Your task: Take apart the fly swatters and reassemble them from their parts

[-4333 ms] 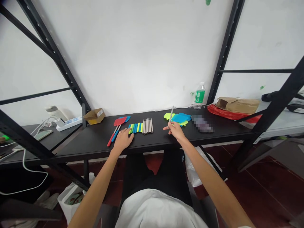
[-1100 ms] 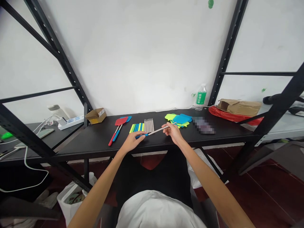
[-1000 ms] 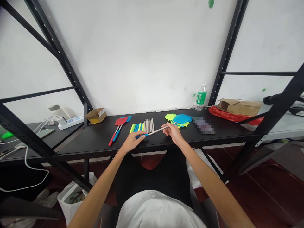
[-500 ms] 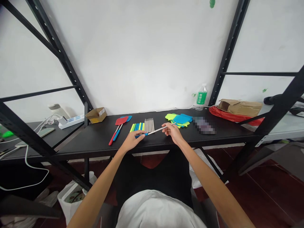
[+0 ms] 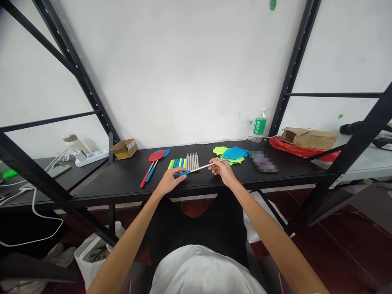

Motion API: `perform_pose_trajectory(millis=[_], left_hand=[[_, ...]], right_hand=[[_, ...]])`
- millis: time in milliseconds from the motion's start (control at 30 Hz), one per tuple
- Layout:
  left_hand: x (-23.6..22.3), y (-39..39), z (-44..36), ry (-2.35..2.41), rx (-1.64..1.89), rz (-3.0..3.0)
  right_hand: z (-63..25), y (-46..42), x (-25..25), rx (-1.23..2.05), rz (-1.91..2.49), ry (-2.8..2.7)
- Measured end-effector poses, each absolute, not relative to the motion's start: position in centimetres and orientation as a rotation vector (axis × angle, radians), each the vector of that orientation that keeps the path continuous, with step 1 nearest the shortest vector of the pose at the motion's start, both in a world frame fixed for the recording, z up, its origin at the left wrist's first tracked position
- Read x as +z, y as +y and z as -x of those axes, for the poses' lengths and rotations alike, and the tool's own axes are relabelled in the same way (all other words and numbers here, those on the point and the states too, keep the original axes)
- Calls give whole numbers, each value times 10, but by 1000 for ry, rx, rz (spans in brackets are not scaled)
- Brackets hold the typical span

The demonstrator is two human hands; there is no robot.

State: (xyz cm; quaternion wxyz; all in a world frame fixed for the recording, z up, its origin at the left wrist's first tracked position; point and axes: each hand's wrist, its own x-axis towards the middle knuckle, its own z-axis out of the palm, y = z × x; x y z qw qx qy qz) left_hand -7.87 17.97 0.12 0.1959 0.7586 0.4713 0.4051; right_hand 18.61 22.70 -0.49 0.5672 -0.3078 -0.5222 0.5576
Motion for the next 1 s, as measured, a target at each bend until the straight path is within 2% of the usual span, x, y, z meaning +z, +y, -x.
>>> perform_pose_trajectory(millis=[1000], left_hand=[[3,178,78,1338,1129,-2114]], right_hand=[[-184,230,-7,1296,736,-1167]])
